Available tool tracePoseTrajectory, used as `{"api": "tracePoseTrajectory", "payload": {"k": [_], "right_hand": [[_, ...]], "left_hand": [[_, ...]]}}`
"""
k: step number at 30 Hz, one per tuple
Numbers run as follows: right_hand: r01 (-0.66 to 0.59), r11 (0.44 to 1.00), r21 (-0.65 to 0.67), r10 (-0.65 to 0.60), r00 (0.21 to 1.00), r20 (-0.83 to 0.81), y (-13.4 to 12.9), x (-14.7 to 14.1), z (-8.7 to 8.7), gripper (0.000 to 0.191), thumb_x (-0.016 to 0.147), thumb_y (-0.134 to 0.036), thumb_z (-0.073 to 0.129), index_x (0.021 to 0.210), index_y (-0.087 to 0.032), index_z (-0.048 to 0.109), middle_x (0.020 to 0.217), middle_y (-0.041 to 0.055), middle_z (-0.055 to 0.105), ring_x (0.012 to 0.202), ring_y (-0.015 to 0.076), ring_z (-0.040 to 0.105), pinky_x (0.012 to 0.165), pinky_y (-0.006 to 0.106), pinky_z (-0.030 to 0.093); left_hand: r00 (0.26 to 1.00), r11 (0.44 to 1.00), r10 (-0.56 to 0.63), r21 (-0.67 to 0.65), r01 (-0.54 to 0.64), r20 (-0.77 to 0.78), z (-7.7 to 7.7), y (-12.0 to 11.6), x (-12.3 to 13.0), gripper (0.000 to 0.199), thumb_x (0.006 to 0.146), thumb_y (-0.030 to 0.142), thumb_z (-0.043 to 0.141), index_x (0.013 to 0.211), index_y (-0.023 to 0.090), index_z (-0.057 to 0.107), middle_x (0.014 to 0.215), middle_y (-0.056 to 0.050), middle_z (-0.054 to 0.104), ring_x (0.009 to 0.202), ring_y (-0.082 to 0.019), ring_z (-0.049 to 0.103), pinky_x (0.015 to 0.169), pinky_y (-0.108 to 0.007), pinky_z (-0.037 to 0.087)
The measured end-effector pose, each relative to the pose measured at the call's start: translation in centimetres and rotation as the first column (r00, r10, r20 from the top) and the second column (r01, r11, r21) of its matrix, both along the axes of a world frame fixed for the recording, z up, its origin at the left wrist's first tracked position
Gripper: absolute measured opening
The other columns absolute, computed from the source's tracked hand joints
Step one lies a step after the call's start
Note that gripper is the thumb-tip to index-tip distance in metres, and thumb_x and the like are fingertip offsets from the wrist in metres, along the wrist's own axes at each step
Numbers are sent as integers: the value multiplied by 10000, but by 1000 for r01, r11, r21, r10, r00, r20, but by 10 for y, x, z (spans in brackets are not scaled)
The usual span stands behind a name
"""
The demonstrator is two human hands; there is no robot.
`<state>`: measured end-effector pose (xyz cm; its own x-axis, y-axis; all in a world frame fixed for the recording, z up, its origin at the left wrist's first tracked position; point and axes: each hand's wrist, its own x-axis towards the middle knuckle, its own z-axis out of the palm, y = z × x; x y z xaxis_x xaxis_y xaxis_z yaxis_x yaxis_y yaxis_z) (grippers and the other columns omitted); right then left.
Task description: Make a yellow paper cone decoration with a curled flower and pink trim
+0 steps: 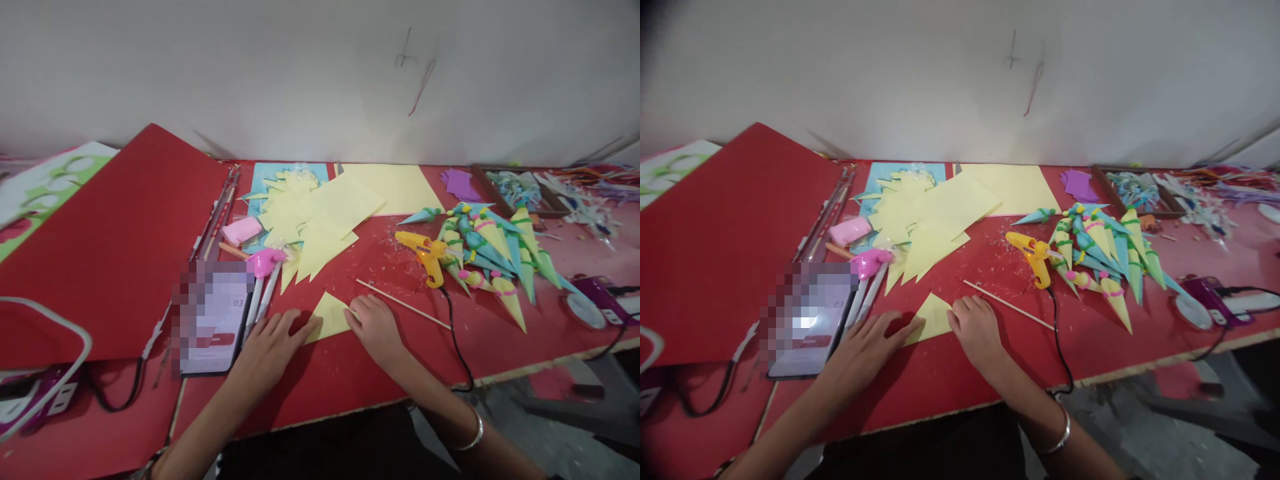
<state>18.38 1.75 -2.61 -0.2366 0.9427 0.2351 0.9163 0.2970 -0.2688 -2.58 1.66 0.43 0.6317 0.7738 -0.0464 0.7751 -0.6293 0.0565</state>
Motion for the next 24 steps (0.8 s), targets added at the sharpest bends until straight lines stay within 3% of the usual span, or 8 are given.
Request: {"api": "tracePoseTrajectory", "payload": {"k": [4,7,10,12,15,18,24], "right_hand": [[17,1000,13,-17,1000,4,0,-2,-1,232,842,-189,438,613,-191,476,603,14,555,599,170,494,610,278,337],[31,999,20,-31,1000,-1,1,-4,0,180,824,-179,458,650,-185,503,622,17,567,617,175,505,603,279,350],[38,997,65,-39,999,13,0,-5,4,92,816,-169,467,827,-160,558,733,56,592,703,198,513,632,294,370],[-12,990,138,3,998,61,-4,-6,6,186,817,-139,461,975,-167,556,844,90,589,779,217,498,690,320,376],[-199,956,216,176,977,125,-16,-13,6,268,822,-121,461,1048,-238,544,970,91,559,844,217,467,775,349,359],[-332,926,178,315,942,116,-29,-23,5,242,818,-180,495,1044,-250,549,1035,70,537,881,208,448,836,353,338],[-360,926,114,349,931,104,-32,-28,6,229,812,-219,509,1034,-249,558,1111,65,516,945,213,429,881,372,324]], "left_hand": [[996,992,-89,84,90,-22,-1,7,-11,587,792,-8,347,1242,365,402,1285,-45,465,1070,-250,478,887,-448,324],[991,988,-129,81,132,-47,1,14,-13,472,840,113,414,1229,381,421,1316,-39,439,1115,-273,440,890,-459,307],[990,989,-134,58,137,-51,5,21,-13,416,835,209,486,1202,402,450,1310,-39,445,1118,-279,435,886,-450,310],[991,992,-128,12,129,-49,8,25,-12,404,813,267,530,1184,412,466,1296,-35,460,1112,-280,441,884,-446,318],[992,992,-117,-49,114,-56,11,29,-11,428,773,309,580,1172,423,475,1277,-36,477,1105,-290,447,879,-457,333],[989,989,-131,-74,126,-69,11,31,-12,443,762,288,594,1171,414,480,1274,-52,473,1099,-301,452,863,-473,353],[992,986,-125,-119,121,-27,10,32,-15,470,753,264,606,1177,416,470,1279,-45,466,1113,-305,435,866,-499,353]]}}
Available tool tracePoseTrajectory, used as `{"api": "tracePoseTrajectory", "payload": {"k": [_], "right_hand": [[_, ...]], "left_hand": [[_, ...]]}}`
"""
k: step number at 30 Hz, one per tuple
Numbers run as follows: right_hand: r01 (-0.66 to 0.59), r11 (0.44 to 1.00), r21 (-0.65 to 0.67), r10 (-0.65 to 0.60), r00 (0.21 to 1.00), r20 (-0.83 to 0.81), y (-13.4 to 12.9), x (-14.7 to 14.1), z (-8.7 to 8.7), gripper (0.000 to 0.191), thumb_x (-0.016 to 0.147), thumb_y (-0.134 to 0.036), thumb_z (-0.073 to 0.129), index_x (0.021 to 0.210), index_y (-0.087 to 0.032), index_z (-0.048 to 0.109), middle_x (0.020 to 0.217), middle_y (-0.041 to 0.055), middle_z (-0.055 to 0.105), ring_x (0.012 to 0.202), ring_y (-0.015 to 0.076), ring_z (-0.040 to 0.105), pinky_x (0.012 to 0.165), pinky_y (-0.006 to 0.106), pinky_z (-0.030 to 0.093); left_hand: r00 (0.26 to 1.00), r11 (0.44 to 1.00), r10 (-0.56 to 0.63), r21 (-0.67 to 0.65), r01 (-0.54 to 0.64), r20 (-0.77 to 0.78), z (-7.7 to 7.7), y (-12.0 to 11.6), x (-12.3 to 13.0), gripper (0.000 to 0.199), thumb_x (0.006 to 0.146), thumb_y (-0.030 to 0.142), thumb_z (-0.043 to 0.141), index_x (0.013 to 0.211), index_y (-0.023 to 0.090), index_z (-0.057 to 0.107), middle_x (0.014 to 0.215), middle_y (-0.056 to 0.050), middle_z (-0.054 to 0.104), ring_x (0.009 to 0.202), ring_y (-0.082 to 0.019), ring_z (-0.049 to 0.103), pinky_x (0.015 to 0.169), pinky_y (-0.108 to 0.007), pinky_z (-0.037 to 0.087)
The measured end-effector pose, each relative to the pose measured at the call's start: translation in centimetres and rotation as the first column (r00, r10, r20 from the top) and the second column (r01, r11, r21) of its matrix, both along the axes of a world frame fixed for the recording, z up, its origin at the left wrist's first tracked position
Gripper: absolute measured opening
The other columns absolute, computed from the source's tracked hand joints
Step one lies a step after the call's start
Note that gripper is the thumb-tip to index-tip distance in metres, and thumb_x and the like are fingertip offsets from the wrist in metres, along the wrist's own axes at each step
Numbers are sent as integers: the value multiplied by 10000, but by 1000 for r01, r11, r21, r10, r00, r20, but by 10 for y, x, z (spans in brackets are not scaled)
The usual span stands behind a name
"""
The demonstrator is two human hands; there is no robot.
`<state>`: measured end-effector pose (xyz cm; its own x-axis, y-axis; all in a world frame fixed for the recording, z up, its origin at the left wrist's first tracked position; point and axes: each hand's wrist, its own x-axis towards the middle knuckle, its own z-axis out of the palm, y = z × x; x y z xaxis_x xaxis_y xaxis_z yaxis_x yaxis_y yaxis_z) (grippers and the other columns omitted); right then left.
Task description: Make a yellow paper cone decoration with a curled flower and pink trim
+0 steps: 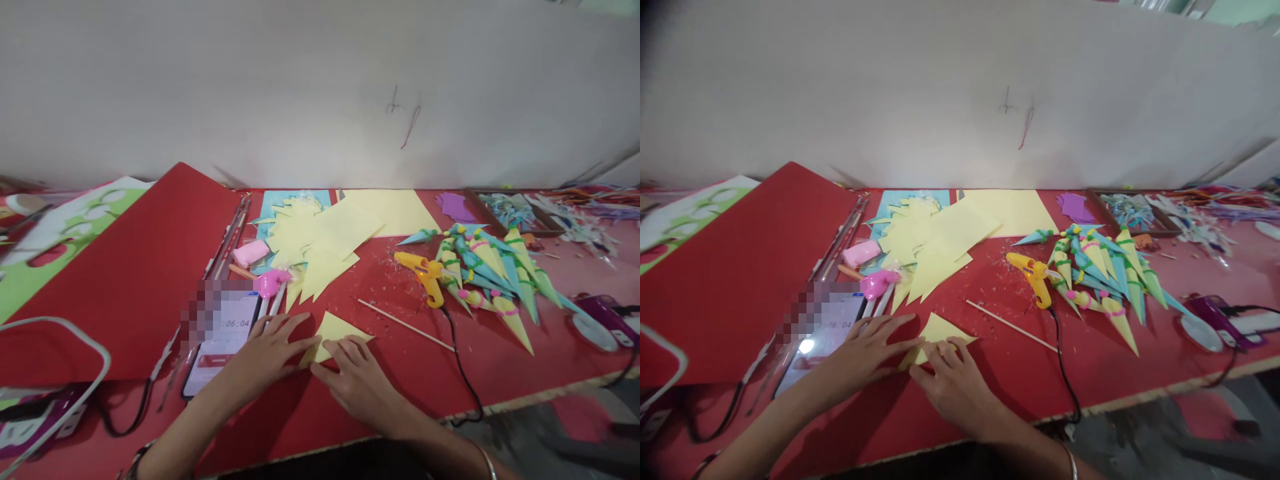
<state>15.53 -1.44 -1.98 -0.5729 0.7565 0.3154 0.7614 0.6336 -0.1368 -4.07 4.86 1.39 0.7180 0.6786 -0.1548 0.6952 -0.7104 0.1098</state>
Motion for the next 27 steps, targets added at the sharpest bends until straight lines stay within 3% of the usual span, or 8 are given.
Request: {"api": "tracePoseTrajectory", "payload": {"k": [7,13,21,27], "right_hand": [[86,992,-87,-88,996,-18,1,39,4,347,737,-219,575,1065,-329,574,1132,53,501,1035,239,397,939,417,298],[175,979,-108,-177,984,-11,-2,70,6,410,709,-85,516,1046,-295,616,1173,71,495,1081,251,384,902,411,373],[233,970,-74,-234,972,-5,-6,83,7,461,692,2,408,994,-247,652,1094,92,573,1037,252,461,838,412,430],[306,944,-124,-316,946,-74,0,90,13,338,731,-61,393,920,-176,648,1050,119,579,971,258,516,794,431,457]], "left_hand": [[1000,999,1,-46,-3,-29,4,1,0,598,728,187,627,1210,460,402,1317,-32,424,1132,-304,425,864,-481,369],[999,999,-32,-41,31,-16,0,4,-4,611,727,204,627,1220,468,381,1305,-36,430,1121,-299,435,863,-494,371],[999,998,-31,-45,32,24,-4,6,-7,592,738,219,603,1221,477,377,1304,-33,432,1104,-318,439,842,-530,374],[999,994,37,-102,-36,2,7,-1,-1,531,766,194,534,1236,402,401,1316,-40,433,1148,-302,419,900,-512,343]]}}
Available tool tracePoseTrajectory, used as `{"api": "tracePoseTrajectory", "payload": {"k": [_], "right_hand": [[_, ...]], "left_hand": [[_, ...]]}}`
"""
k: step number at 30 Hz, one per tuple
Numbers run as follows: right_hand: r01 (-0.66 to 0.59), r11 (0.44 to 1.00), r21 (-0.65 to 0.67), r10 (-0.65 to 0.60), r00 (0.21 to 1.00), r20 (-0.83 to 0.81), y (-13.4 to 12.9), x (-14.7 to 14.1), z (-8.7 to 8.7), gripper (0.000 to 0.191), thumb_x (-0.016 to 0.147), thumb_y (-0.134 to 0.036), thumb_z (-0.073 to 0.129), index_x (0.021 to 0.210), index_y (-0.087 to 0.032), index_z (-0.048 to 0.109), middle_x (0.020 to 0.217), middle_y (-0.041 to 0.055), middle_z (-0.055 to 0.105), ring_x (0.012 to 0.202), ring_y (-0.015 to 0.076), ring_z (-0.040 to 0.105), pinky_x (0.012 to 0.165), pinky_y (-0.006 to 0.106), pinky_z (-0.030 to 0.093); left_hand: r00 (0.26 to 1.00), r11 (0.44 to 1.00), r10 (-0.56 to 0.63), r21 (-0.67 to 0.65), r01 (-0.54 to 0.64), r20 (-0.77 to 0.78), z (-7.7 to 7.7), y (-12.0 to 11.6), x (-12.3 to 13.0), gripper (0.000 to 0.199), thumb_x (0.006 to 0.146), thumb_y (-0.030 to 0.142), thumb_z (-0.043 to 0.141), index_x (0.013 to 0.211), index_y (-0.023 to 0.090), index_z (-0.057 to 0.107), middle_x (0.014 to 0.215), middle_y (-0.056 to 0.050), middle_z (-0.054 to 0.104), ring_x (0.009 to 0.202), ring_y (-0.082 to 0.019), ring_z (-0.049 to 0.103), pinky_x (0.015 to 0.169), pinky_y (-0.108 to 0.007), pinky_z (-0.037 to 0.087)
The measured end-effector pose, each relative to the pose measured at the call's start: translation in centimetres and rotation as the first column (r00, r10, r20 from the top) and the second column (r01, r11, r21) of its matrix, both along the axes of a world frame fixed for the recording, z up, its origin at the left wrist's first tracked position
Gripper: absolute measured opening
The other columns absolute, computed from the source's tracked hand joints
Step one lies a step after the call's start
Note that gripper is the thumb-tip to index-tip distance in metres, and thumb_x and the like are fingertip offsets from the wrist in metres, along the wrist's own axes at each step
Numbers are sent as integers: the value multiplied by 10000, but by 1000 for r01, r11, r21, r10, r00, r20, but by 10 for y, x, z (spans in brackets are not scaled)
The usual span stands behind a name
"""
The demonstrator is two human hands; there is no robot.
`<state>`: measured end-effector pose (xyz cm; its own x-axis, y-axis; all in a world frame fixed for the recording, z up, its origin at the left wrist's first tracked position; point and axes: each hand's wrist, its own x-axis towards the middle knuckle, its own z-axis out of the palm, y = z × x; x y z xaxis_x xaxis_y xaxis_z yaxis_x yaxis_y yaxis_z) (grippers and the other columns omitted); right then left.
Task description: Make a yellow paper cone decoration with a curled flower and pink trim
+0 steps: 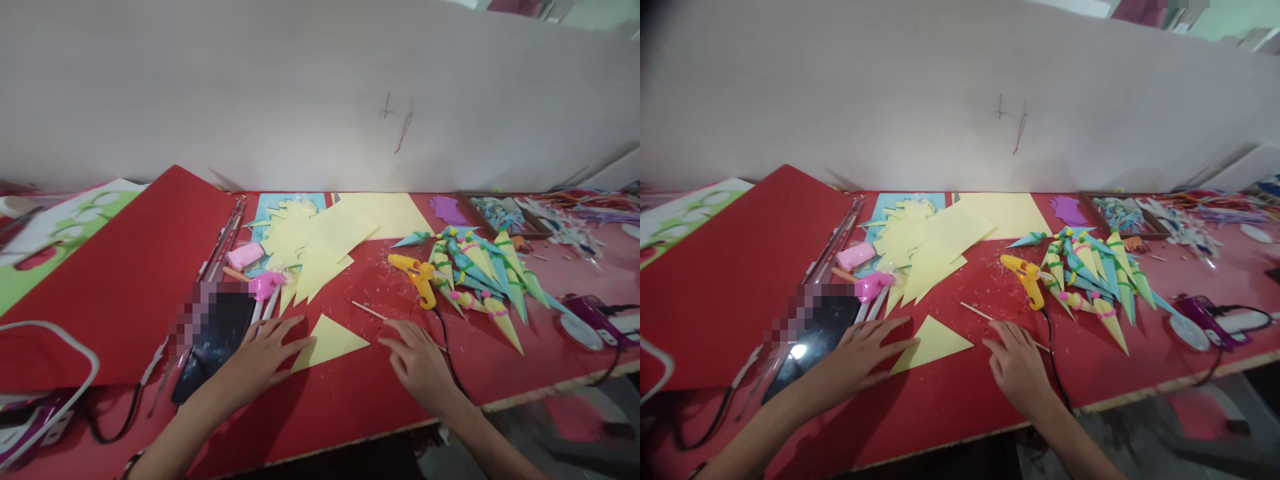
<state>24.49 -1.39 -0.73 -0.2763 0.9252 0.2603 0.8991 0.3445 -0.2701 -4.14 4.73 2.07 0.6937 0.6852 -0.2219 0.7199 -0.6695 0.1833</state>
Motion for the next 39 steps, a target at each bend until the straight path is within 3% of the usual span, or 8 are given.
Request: {"api": "tracePoseTrajectory", "payload": {"k": [3,6,9,16,25,29,34,39], "right_hand": [[22,999,-41,-27,992,-122,7,-8,1,318,782,-120,407,1054,-163,566,1021,109,570,970,230,514,823,395,452],[-16,997,-78,2,984,-178,12,-31,0,407,790,-206,469,1192,-147,448,1104,113,536,1047,244,468,887,401,411],[-25,989,-148,-4,982,-188,17,-58,-2,483,767,-264,525,1227,-165,414,1122,106,526,1052,255,455,895,403,391],[-2,981,-196,-31,986,-164,23,-71,-9,477,702,-260,564,1164,-181,476,1113,90,523,1004,256,451,858,393,391],[2,983,-185,-39,980,-193,25,-62,-6,403,708,-89,464,1101,-169,513,1032,82,529,979,224,459,862,354,387],[-12,984,-178,-33,969,-244,25,-64,-5,356,715,-128,512,1067,-179,526,1008,69,532,950,221,464,850,353,371],[-32,977,-212,-38,946,-321,23,-62,-2,113,726,-102,516,801,-179,549,869,32,561,823,182,511,757,315,368],[-94,978,-184,7,905,-426,23,-60,7,147,689,-50,528,756,-179,542,766,-2,567,764,150,537,727,283,353]], "left_hand": [[995,996,84,-26,-83,59,0,-7,12,582,767,182,496,1311,285,315,1311,-56,446,1171,-260,410,951,-451,323],[965,973,225,28,-231,134,-11,-12,30,621,759,347,535,1314,177,315,1254,-122,492,1137,-274,444,912,-417,370],[939,937,292,145,-319,181,-24,-15,43,541,780,299,526,1280,169,366,1156,-121,552,1044,-258,509,843,-374,419],[962,944,216,217,-249,168,-29,-22,31,391,838,275,447,1222,203,449,1105,-90,576,951,-239,544,820,-368,406],[966,946,206,220,-237,155,-40,-27,13,463,844,399,417,1255,185,418,1078,-94,594,942,-237,549,840,-364,398],[961,951,205,195,-240,183,-38,-28,14,442,847,355,421,1248,169,416,1091,-104,579,966,-242,537,833,-369,409],[937,945,215,185,-270,274,-33,-30,23,443,828,258,447,1253,156,376,1096,-109,561,978,-240,528,829,-372,427],[863,922,181,224,-316,472,-16,-28,36,307,798,96,407,1080,174,501,1014,-95,550,953,-225,524,803,-345,446]]}}
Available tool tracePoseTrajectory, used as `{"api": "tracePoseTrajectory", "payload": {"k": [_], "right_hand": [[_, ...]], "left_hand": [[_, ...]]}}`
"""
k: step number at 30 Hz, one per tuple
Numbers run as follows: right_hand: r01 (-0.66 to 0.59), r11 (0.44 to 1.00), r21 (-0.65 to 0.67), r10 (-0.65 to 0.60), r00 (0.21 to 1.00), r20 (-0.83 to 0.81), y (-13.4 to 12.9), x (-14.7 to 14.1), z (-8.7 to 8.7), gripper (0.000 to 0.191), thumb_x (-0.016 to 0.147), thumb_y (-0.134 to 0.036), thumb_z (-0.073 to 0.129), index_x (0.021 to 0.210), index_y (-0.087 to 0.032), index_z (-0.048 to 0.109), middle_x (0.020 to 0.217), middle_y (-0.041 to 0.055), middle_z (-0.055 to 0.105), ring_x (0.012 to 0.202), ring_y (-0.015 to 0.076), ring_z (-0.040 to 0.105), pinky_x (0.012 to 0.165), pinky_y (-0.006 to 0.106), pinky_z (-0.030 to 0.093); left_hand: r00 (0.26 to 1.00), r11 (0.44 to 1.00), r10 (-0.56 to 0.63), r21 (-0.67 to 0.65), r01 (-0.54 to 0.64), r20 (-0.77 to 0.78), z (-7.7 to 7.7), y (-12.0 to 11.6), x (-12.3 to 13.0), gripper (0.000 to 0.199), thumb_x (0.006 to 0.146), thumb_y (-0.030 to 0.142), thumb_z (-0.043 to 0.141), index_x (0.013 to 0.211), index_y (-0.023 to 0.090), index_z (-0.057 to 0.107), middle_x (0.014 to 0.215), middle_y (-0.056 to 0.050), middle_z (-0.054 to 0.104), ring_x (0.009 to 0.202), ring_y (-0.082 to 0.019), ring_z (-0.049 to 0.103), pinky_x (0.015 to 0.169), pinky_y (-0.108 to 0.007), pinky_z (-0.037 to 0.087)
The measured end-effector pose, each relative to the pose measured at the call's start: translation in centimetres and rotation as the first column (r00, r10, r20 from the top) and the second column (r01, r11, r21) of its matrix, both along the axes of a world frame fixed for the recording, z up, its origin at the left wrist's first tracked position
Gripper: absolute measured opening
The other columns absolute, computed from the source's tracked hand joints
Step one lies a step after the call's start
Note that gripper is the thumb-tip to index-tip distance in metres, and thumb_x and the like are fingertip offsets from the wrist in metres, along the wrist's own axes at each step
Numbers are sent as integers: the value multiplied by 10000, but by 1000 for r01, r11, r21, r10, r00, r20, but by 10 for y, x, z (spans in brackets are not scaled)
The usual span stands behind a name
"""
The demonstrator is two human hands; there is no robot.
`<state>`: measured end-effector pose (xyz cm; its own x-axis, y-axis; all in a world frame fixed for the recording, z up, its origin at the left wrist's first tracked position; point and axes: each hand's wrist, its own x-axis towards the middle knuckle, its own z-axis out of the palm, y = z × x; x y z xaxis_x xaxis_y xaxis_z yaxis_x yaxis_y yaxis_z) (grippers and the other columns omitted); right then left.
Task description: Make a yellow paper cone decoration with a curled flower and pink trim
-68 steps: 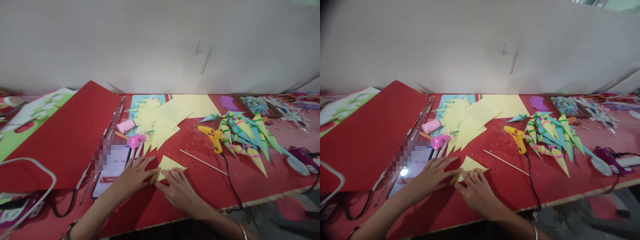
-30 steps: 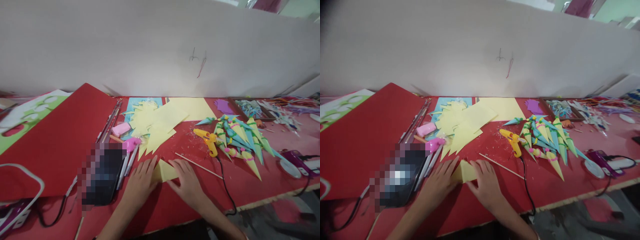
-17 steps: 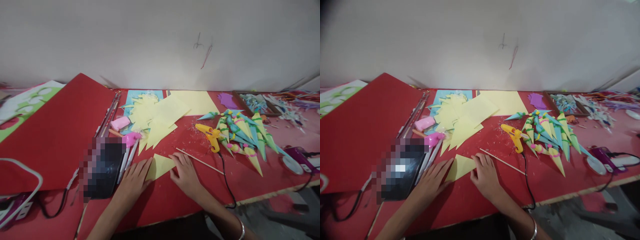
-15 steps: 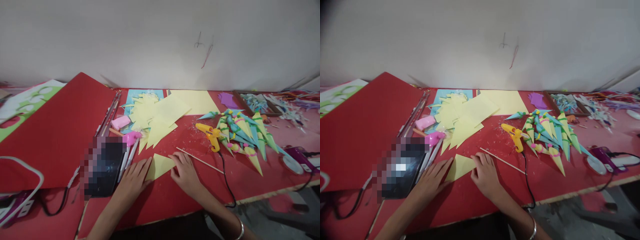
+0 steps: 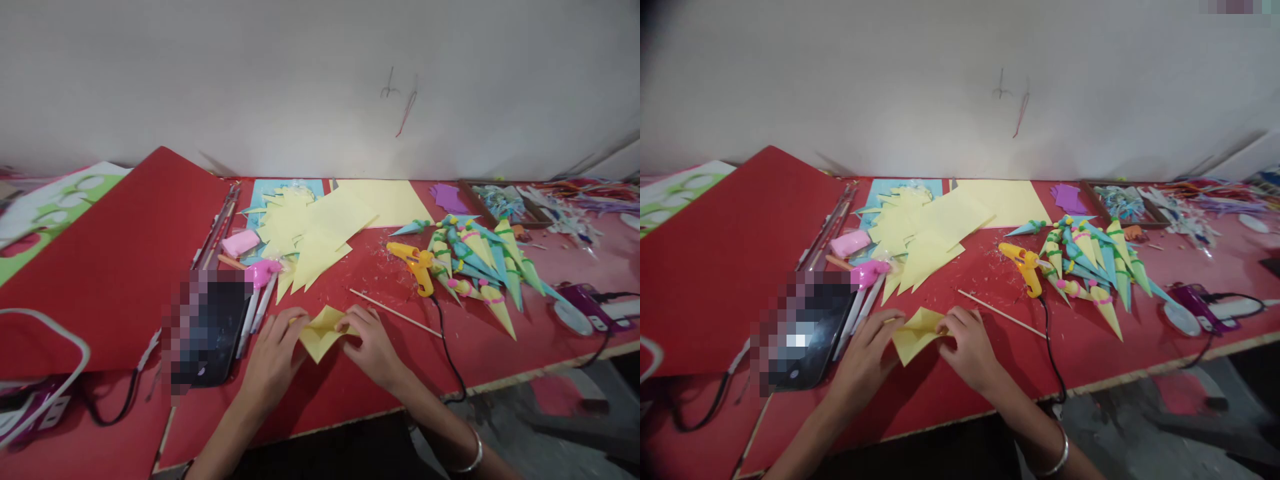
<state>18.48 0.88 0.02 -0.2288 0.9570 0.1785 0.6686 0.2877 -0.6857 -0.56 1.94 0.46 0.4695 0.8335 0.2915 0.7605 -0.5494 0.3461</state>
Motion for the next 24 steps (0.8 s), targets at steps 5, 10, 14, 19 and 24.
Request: {"api": "tracePoseTrajectory", "payload": {"k": [5,10,14,19,24], "right_hand": [[-32,992,121,34,999,-9,-2,4,9,133,771,-121,489,834,-182,589,764,21,587,731,152,533,721,292,374],[-157,980,126,158,987,5,-4,11,18,325,773,-196,500,1095,-173,534,938,61,594,880,180,531,825,326,393],[-230,973,-15,230,973,1,-2,21,21,458,744,-147,443,1199,-186,460,1067,73,545,1003,195,498,872,326,408],[-219,973,-67,217,975,-42,5,31,16,521,685,-25,356,1142,-227,505,1101,57,531,1077,179,473,917,332,389],[-142,990,11,140,960,-243,17,27,18,123,780,-168,484,799,-190,603,915,56,588,863,169,565,777,299,450]], "left_hand": [[990,992,-52,122,36,129,7,3,3,263,791,146,491,1041,215,534,1053,-81,514,829,-171,554,713,-286,479],[961,991,-103,-59,121,257,4,4,3,147,785,129,453,859,186,566,846,-47,600,806,-161,587,707,-261,490],[943,974,-91,-168,151,321,11,5,3,168,744,99,431,780,189,568,788,-33,601,757,-142,587,683,-239,485],[925,946,-78,-265,186,371,21,8,-8,126,710,131,471,724,202,574,796,-25,603,753,-148,582,678,-255,475],[871,936,-50,-280,211,488,24,14,-12,67,721,160,533,665,191,555,730,-21,593,693,-141,575,618,-238,462]]}}
